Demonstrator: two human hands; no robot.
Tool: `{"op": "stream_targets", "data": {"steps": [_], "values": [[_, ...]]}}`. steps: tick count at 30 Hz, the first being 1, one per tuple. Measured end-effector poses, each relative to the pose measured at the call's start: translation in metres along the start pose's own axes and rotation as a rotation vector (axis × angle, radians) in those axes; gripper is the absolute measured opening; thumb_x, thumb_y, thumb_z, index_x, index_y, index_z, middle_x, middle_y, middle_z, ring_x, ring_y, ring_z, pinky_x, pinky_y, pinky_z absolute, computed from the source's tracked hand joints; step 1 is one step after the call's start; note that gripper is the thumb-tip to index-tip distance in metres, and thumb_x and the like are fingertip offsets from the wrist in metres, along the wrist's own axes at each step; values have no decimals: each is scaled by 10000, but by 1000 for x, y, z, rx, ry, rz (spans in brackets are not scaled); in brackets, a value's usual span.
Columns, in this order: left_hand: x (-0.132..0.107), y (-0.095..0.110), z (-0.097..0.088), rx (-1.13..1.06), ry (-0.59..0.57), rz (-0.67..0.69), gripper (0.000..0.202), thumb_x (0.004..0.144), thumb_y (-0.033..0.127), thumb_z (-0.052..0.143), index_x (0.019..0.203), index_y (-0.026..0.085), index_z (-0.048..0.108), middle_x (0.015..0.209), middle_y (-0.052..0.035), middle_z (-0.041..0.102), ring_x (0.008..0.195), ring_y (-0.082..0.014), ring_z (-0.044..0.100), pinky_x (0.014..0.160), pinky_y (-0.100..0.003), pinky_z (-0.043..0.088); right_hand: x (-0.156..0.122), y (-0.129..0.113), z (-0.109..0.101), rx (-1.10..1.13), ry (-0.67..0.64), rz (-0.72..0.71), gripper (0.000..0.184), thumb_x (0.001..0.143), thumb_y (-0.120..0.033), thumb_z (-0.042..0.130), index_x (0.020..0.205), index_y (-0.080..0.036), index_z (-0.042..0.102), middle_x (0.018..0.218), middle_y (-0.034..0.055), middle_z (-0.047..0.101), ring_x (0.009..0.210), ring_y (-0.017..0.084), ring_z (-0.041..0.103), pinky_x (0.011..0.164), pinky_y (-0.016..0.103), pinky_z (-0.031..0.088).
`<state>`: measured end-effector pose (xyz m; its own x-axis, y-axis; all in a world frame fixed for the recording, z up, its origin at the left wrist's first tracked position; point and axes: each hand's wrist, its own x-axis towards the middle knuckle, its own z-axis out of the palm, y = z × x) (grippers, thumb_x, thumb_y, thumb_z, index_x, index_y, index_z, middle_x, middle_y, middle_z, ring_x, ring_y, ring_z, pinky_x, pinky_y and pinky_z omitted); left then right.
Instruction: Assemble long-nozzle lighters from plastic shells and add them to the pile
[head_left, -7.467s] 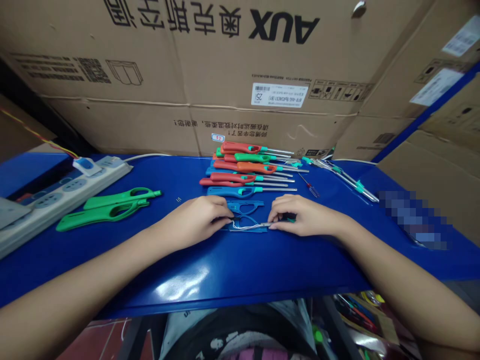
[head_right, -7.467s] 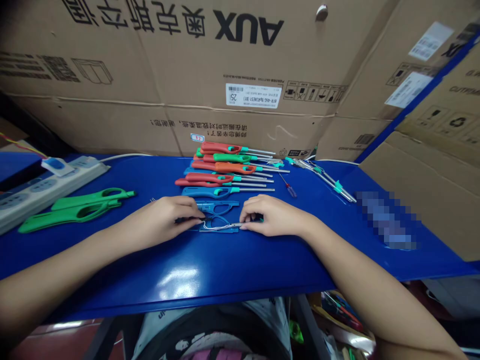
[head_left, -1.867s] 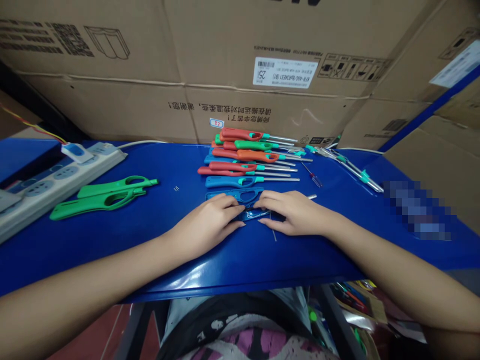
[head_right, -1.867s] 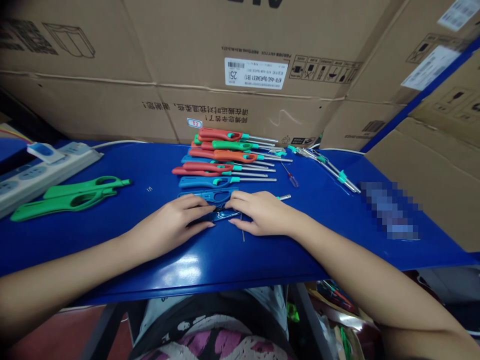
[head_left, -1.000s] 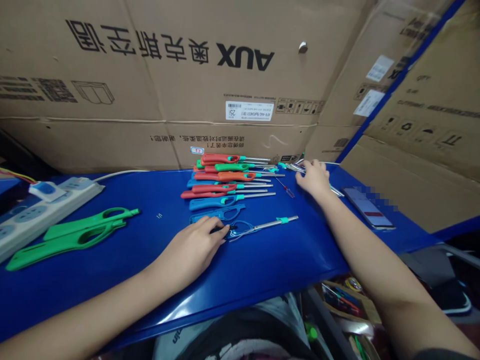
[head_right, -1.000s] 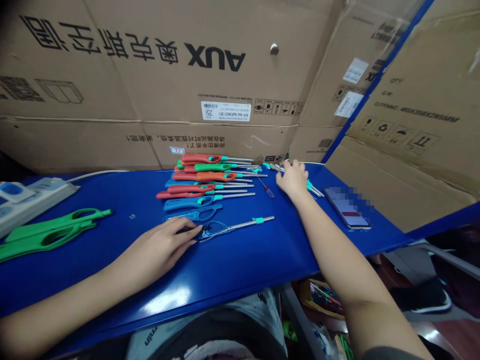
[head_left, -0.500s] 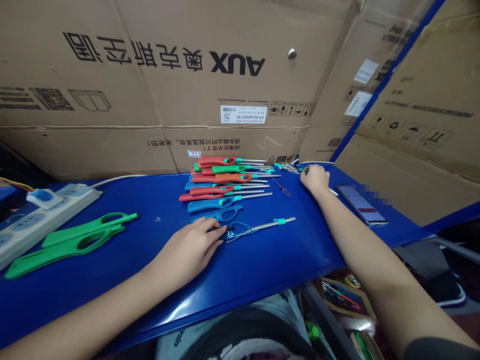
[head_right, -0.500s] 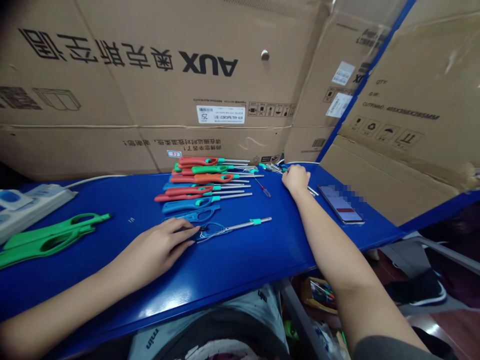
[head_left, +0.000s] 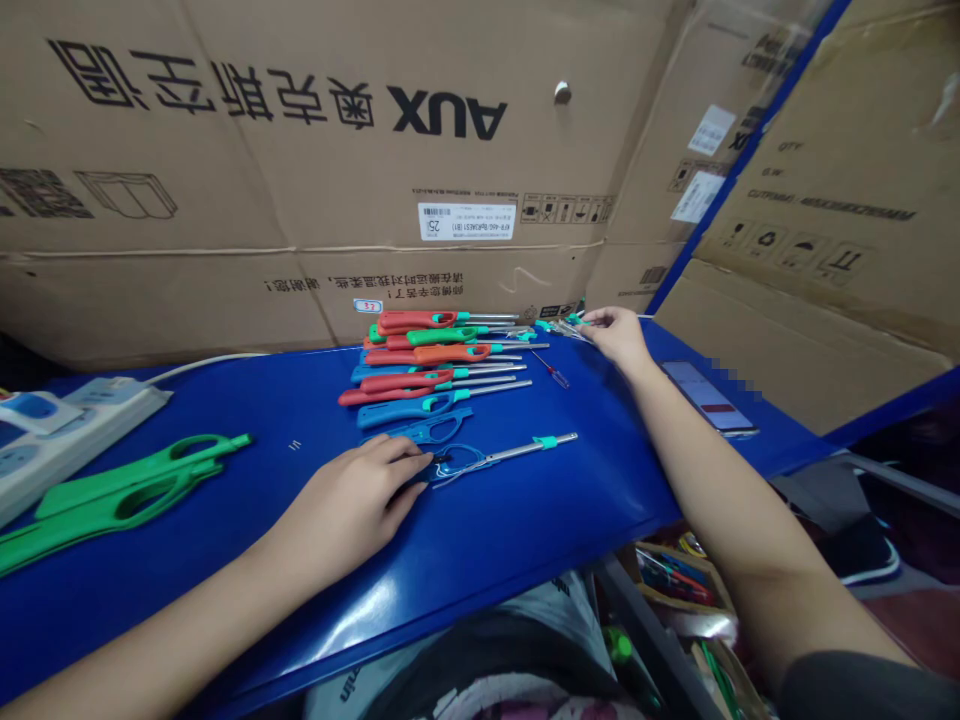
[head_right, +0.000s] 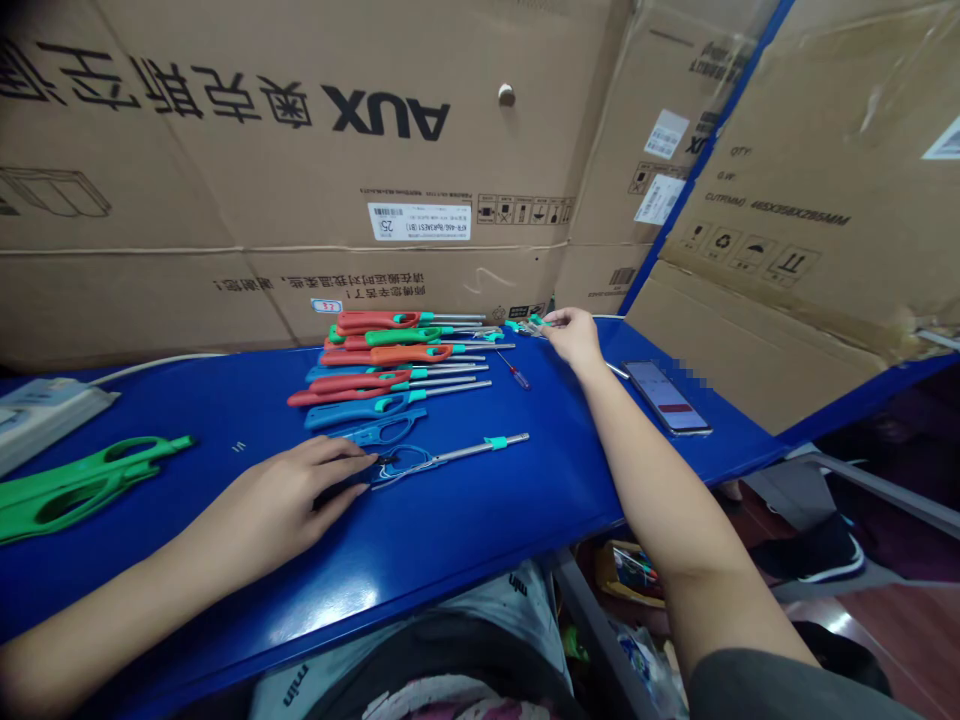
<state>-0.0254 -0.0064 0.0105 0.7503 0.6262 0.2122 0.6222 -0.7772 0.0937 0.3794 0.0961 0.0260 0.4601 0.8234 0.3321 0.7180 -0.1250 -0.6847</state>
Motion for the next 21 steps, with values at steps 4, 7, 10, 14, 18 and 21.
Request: {"op": "stream_targets", "data": {"steps": [4, 7, 10, 14, 18, 21], "values": [[1, 0, -5, 15, -23, -3, 336, 958, 282, 495, 1173, 193, 738, 1110, -107, 727, 986, -282, 699, 827, -425, 612, -13, -16, 6, 209, -89, -82, 276, 725, -346, 763, 884, -143, 664, 869, 98, 740, 787, 198, 692, 738, 321, 568], [2, 0, -8, 8, -21, -4, 354, 947, 286, 500, 1195, 184, 731, 1122, -108, 729, 997, -291, 701, 851, -453, 608, -30, -30, 9, 311, -176, -146, 380, 680, -463, 810, 861, -164, 661, 862, 84, 736, 790, 195, 688, 750, 336, 573], [4, 2, -10, -9, -7, 16, 386, 936, 264, 499, 1254, 182, 701, 1147, -106, 724, 1025, -290, 695, 891, -459, 596, -46, -41, 10, 407, -426, -191, 413, 622, -475, 849, 816, -176, 642, 783, 54, 709, 720, 175, 662, 712, 331, 560], [6, 2, -7, -24, 18, 36, 388, 951, 247, 474, 1264, 171, 690, 1139, -107, 725, 1031, -283, 692, 904, -447, 590, -60, -48, 7, 306, -787, -285, 320, 693, -427, 804, 798, -175, 638, 724, 19, 679, 661, 141, 622, 645, 289, 511], [6, 0, -4, -35, 35, 51, 365, 988, 269, 449, 1235, 168, 700, 1116, -104, 725, 1012, -268, 691, 902, -440, 589, -68, -49, 4, 80, -1006, -463, 211, 786, -361, 745, 791, -166, 664, 741, 13, 688, 671, 123, 605, 607, 248, 460], [5, -1, -3, -64, 41, 55, 357, 1008, 318, 458, 1221, 168, 701, 1110, -104, 721, 1013, -260, 690, 886, -425, 594, -71, -47, 2, -43, -1089, -553, 173, 824, -316, 723, 777, -161, 662, 706, 3, 674, 641, 113, 596, 590, 235, 442]]}}
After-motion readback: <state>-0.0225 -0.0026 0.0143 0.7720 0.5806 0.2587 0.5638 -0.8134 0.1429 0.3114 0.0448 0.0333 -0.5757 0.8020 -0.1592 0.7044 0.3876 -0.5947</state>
